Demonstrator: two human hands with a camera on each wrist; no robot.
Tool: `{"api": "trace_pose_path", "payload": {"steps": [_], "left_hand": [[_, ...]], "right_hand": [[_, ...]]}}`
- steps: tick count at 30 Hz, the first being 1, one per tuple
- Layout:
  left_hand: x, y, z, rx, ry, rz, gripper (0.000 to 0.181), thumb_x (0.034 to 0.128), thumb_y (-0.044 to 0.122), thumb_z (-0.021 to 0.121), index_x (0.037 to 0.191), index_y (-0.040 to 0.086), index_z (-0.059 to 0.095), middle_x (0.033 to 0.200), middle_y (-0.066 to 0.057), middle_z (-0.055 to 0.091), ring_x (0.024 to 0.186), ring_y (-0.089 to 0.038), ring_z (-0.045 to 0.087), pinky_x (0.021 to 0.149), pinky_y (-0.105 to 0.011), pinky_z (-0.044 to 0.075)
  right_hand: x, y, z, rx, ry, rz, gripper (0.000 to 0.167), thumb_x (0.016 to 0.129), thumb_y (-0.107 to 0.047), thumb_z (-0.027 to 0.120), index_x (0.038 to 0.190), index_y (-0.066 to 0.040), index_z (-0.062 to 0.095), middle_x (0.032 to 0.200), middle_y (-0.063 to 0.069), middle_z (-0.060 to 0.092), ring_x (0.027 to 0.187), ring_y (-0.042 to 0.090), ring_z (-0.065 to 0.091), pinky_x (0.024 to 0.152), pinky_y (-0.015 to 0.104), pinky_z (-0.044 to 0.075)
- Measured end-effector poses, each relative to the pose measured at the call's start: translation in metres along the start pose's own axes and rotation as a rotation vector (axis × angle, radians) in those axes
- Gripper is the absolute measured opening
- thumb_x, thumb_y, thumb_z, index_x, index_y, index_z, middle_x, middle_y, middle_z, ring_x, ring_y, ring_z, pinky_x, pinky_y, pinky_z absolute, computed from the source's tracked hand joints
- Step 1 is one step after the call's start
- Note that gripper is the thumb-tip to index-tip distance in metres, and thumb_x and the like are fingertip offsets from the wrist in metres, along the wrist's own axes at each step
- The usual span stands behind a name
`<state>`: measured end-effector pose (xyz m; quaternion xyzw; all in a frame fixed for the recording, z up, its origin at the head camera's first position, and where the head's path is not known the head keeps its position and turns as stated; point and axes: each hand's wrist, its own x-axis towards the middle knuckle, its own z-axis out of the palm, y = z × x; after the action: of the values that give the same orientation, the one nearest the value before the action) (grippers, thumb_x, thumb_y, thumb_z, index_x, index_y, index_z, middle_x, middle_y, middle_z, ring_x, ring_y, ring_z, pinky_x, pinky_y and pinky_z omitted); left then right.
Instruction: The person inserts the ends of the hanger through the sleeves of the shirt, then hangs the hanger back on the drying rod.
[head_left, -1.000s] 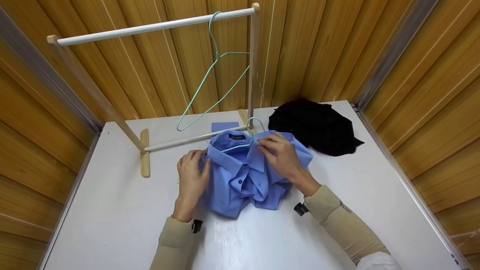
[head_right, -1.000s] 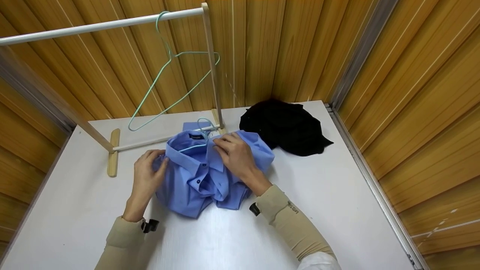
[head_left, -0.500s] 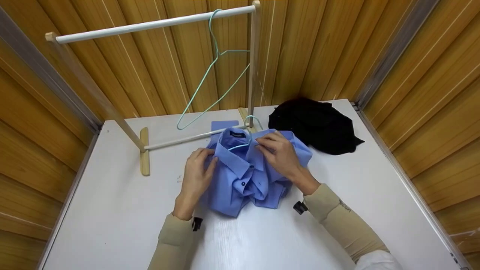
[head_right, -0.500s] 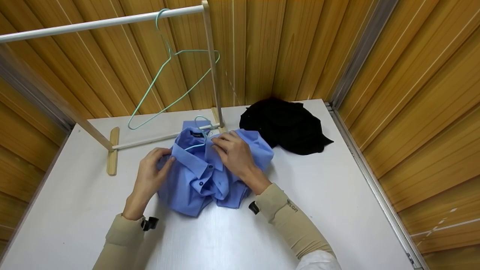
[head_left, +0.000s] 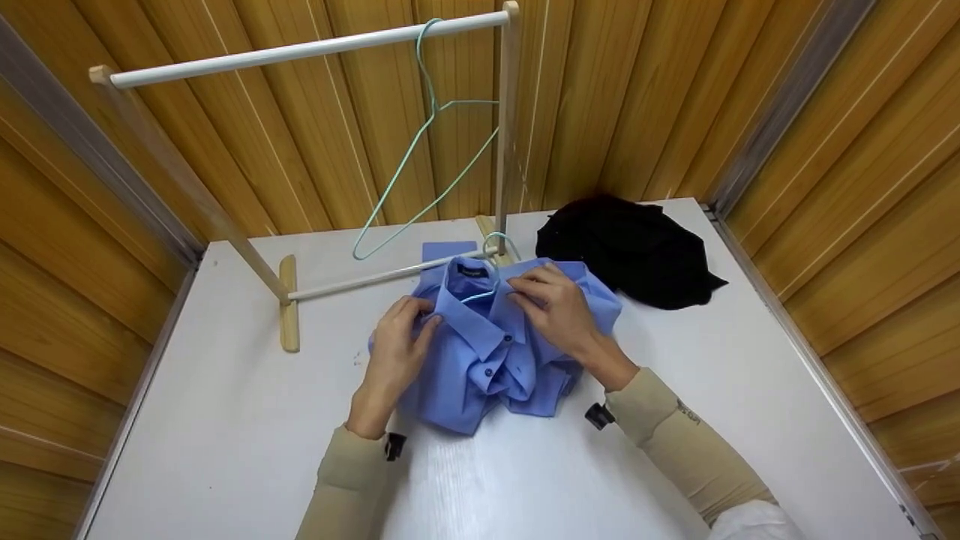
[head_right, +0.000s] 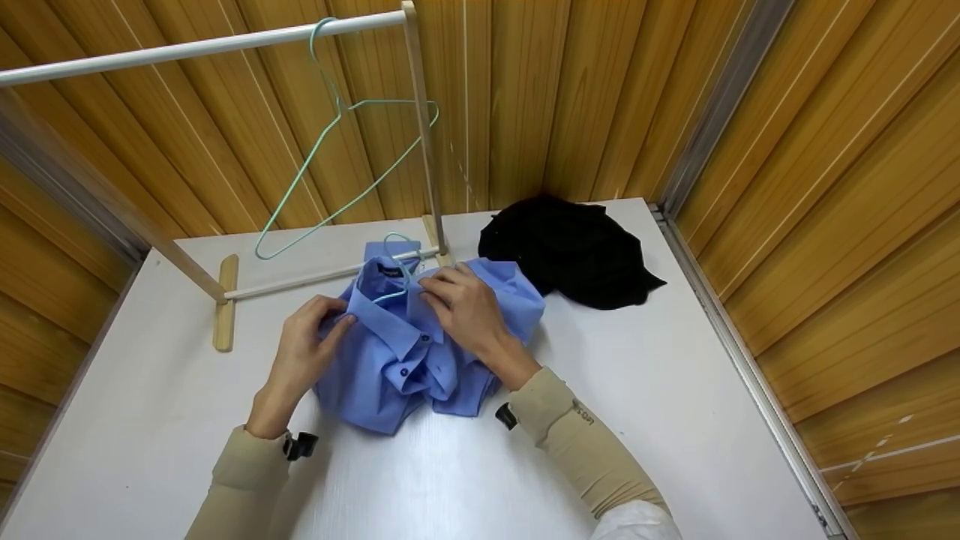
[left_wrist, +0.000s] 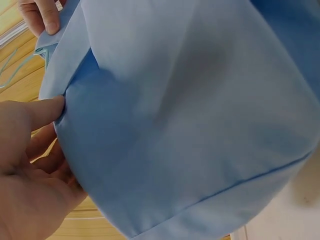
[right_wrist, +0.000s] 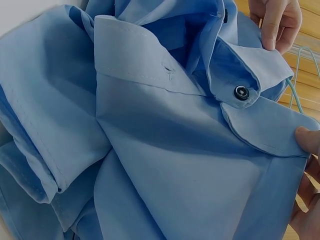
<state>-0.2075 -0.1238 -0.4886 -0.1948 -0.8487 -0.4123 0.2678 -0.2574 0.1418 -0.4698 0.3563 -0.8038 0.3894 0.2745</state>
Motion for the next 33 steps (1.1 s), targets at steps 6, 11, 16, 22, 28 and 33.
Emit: {"api": "trace_pose_path", "payload": {"steps": [6, 11, 16, 22, 28, 33], "left_hand": [[0.000, 0.000, 0.002, -0.012, -0.007, 0.011, 0.010, 0.0944, 0.002, 0.072, 0.099, -0.002, 0.065, 0.094, -0.013, 0.064, 0.090, -0.027, 0.065, 0.081, -0.043, 0.053], [-0.001, -0.001, 0.002, -0.018, -0.002, 0.035, 0.008, 0.0969, 0.002, 0.069, 0.099, -0.002, 0.062, 0.093, -0.012, 0.062, 0.088, -0.027, 0.064, 0.079, -0.042, 0.053], [-0.002, -0.002, 0.001, -0.018, 0.003, 0.017, 0.006, 0.0987, 0.001, 0.066, 0.100, -0.003, 0.061, 0.092, -0.011, 0.060, 0.086, -0.025, 0.061, 0.078, -0.041, 0.052], [-0.004, -0.006, -0.002, -0.017, 0.016, 0.008, 0.005, 0.0997, 0.000, 0.064, 0.101, -0.003, 0.061, 0.094, -0.012, 0.061, 0.089, -0.026, 0.062, 0.080, -0.042, 0.052], [-0.005, -0.009, -0.004, -0.014, 0.045, 0.012, 0.006, 0.0989, 0.001, 0.066, 0.101, -0.003, 0.062, 0.095, -0.012, 0.062, 0.091, -0.026, 0.064, 0.082, -0.042, 0.053], [-0.006, -0.012, -0.005, -0.023, 0.053, 0.009, 0.006, 0.0984, 0.000, 0.066, 0.101, -0.003, 0.062, 0.095, -0.012, 0.062, 0.092, -0.027, 0.065, 0.083, -0.042, 0.054]], "right_hand": [[0.000, 0.001, -0.003, -0.007, -0.023, -0.002, 0.012, 0.089, -0.003, 0.080, 0.101, -0.002, 0.080, 0.095, 0.008, 0.073, 0.088, 0.023, 0.065, 0.081, 0.039, 0.053], [0.000, 0.003, -0.006, -0.003, -0.033, 0.002, 0.013, 0.089, -0.004, 0.080, 0.102, -0.002, 0.080, 0.096, 0.007, 0.073, 0.089, 0.023, 0.066, 0.082, 0.039, 0.053], [-0.002, 0.005, -0.010, 0.004, -0.029, 0.028, 0.014, 0.090, -0.004, 0.079, 0.104, -0.002, 0.080, 0.097, 0.006, 0.073, 0.088, 0.022, 0.063, 0.074, 0.034, 0.052], [-0.003, 0.008, -0.015, 0.005, -0.033, 0.061, 0.015, 0.091, -0.005, 0.078, 0.105, -0.001, 0.079, 0.096, 0.006, 0.072, 0.088, 0.020, 0.063, 0.075, 0.033, 0.052], [-0.005, 0.010, -0.018, -0.007, -0.028, 0.060, 0.016, 0.090, -0.005, 0.079, 0.105, 0.000, 0.079, 0.095, 0.007, 0.071, 0.089, 0.021, 0.063, 0.076, 0.034, 0.052], [-0.005, 0.011, -0.020, -0.012, -0.034, 0.067, 0.016, 0.090, -0.006, 0.079, 0.106, 0.000, 0.078, 0.095, 0.007, 0.071, 0.088, 0.021, 0.062, 0.075, 0.034, 0.052]]}}
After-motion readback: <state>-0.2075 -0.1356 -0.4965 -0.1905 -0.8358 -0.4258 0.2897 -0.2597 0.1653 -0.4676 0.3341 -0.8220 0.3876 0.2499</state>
